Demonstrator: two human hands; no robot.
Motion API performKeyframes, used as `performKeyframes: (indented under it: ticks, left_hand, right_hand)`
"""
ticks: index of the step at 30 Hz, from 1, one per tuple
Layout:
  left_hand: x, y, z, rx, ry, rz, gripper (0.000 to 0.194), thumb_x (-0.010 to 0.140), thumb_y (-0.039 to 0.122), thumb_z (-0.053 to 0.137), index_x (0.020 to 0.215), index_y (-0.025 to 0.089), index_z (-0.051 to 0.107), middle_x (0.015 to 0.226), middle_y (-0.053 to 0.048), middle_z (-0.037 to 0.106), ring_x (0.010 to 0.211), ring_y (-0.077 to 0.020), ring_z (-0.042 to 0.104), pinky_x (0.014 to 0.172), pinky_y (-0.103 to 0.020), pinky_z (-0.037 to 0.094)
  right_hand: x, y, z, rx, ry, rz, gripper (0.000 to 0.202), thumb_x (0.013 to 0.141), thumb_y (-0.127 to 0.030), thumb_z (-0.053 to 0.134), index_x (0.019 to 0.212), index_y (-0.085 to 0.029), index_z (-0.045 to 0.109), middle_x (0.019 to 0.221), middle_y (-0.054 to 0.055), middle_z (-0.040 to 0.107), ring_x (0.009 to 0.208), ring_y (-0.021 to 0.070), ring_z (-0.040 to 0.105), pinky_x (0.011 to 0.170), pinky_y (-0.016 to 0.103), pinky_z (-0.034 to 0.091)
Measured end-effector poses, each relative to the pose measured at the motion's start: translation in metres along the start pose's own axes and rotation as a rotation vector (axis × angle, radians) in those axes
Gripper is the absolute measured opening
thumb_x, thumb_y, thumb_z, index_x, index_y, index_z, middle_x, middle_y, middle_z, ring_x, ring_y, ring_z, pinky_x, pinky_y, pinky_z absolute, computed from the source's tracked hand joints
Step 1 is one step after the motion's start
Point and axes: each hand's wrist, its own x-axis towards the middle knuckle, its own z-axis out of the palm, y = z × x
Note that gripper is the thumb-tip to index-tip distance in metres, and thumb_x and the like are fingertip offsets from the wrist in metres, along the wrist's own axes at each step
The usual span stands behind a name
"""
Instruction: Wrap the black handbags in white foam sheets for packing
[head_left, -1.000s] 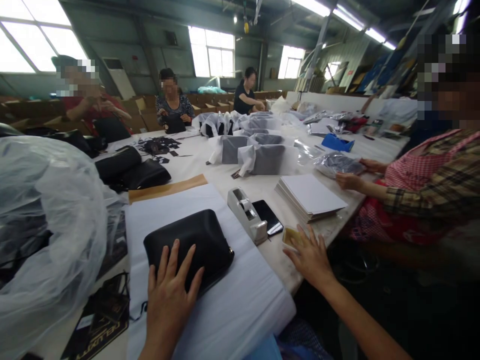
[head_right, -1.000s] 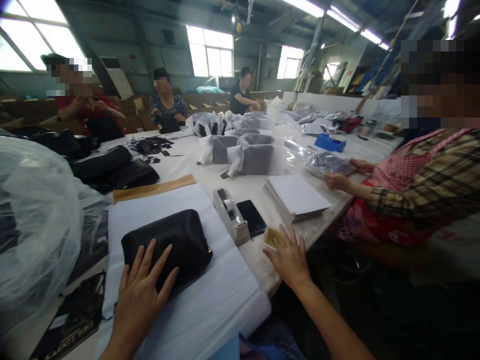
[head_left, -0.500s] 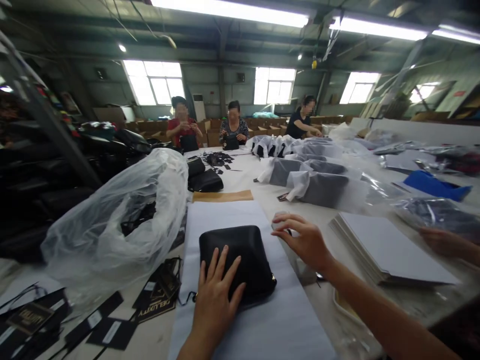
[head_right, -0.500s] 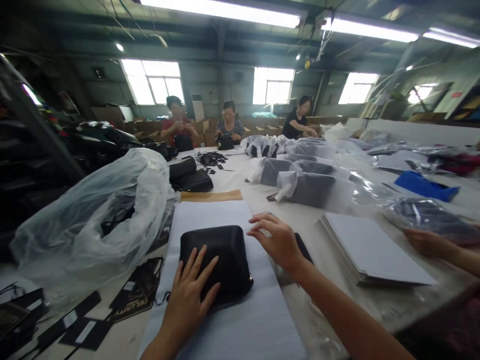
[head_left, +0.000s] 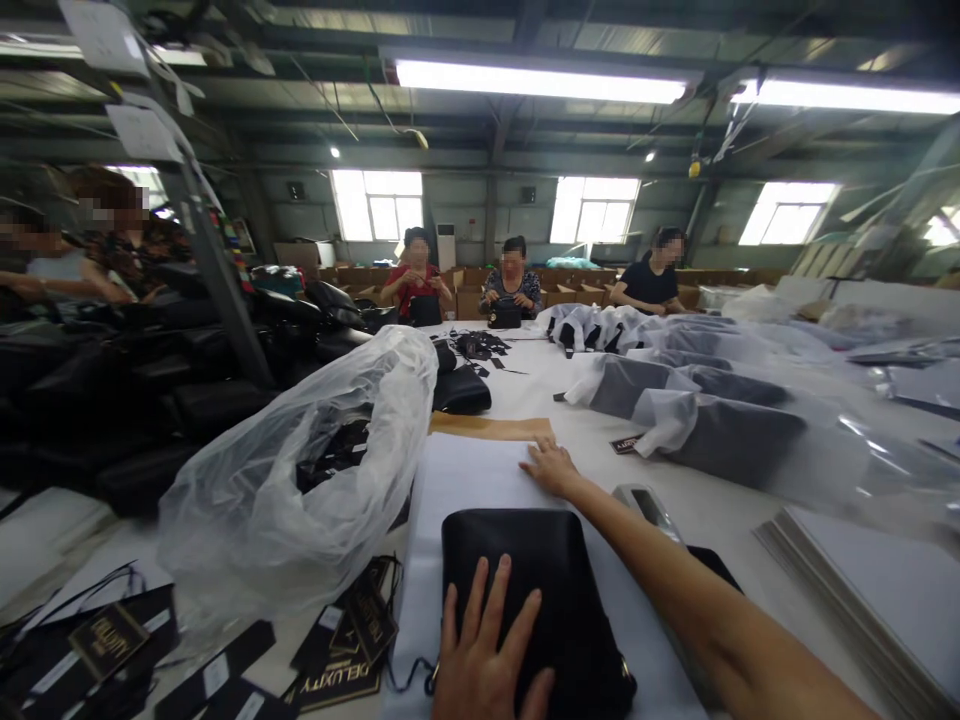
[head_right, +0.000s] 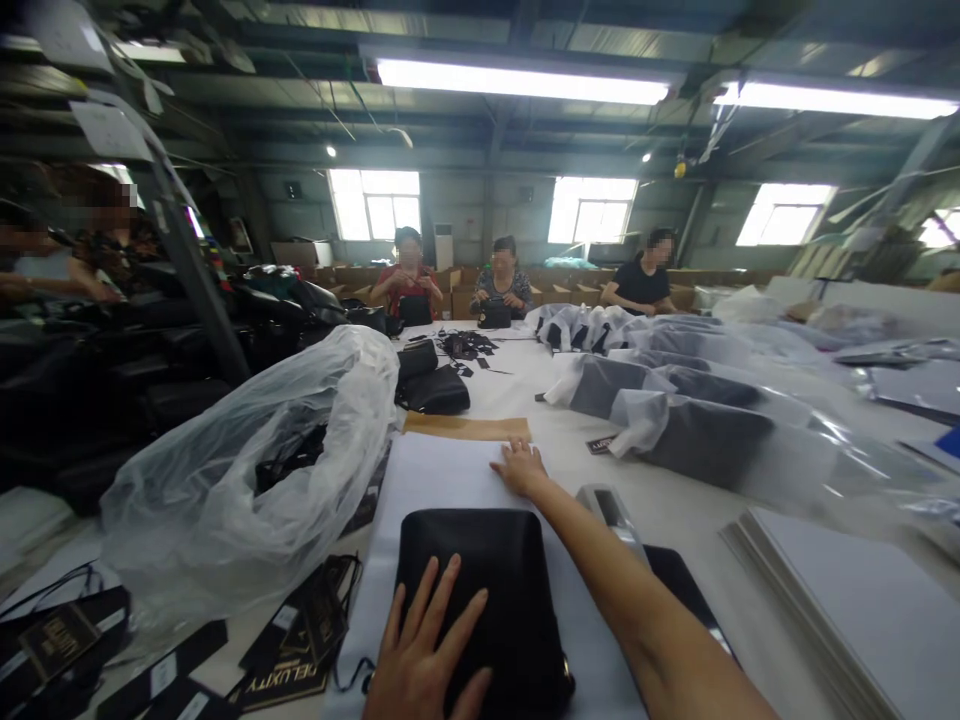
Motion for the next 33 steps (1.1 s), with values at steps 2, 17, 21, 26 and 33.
performKeyframes:
  ticks: [2,17,21,26,33]
  left_hand:
    - [-0.002,-0.001,0.009,0.001,0.041,-0.021,0.073,0.075,0.030,0.069,0.144,0.039,0.046,0.156,-0.004,0.039,0.140,-0.0367,0.039,0.107,-0.058,0.039]
    - [0.015,-0.009,-0.031,-0.111,-0.130,0.047,0.072,0.082,0.029,0.065,0.149,0.035,0.038,0.155,-0.006,0.040,0.135,-0.0353,0.047,0.101,-0.056,0.048]
    - [0.056,-0.019,-0.067,-0.094,-0.055,-0.056,0.066,0.090,0.018,0.057,0.151,0.029,0.034,0.155,-0.009,0.041,0.134,-0.0275,0.050,0.106,-0.045,0.047]
    - [0.117,-0.029,-0.096,0.174,0.074,0.140,0.065,0.088,0.007,0.059,0.147,0.028,0.041,0.162,-0.010,0.023,0.150,-0.0345,0.015,0.117,-0.068,0.011]
    - [0.104,-0.033,-0.091,0.199,-0.042,0.385,0.019,0.093,0.009,0.053,0.083,0.018,0.065,0.136,-0.006,0.063,0.138,-0.0259,0.046,0.121,-0.064,0.004]
  right_hand:
    - [0.002,0.000,0.002,-0.010,0.036,-0.044,0.036,0.097,-0.036,0.049,0.120,-0.015,0.067,0.155,0.015,0.037,0.145,0.0314,0.028,0.114,0.050,0.025]
    - [-0.066,-0.017,-0.060,0.147,0.489,-0.207,0.022,0.095,-0.033,0.053,0.104,-0.028,0.073,0.124,0.001,0.068,0.115,0.0222,0.062,0.109,0.041,0.041]
    - [-0.123,-0.022,-0.077,0.152,0.541,-0.387,0.022,0.097,-0.029,0.051,0.103,-0.029,0.073,0.129,0.000,0.066,0.118,0.0221,0.061,0.114,0.045,0.036]
    - [-0.178,-0.018,-0.076,0.086,0.532,-0.570,0.025,0.096,-0.018,0.051,0.105,-0.029,0.071,0.131,0.000,0.064,0.121,0.0205,0.060,0.116,0.047,0.033]
    - [-0.209,-0.007,-0.083,-0.033,0.570,-0.754,0.033,0.094,-0.029,0.061,0.126,-0.021,0.061,0.139,0.009,0.058,0.127,0.0241,0.055,0.117,0.050,0.033]
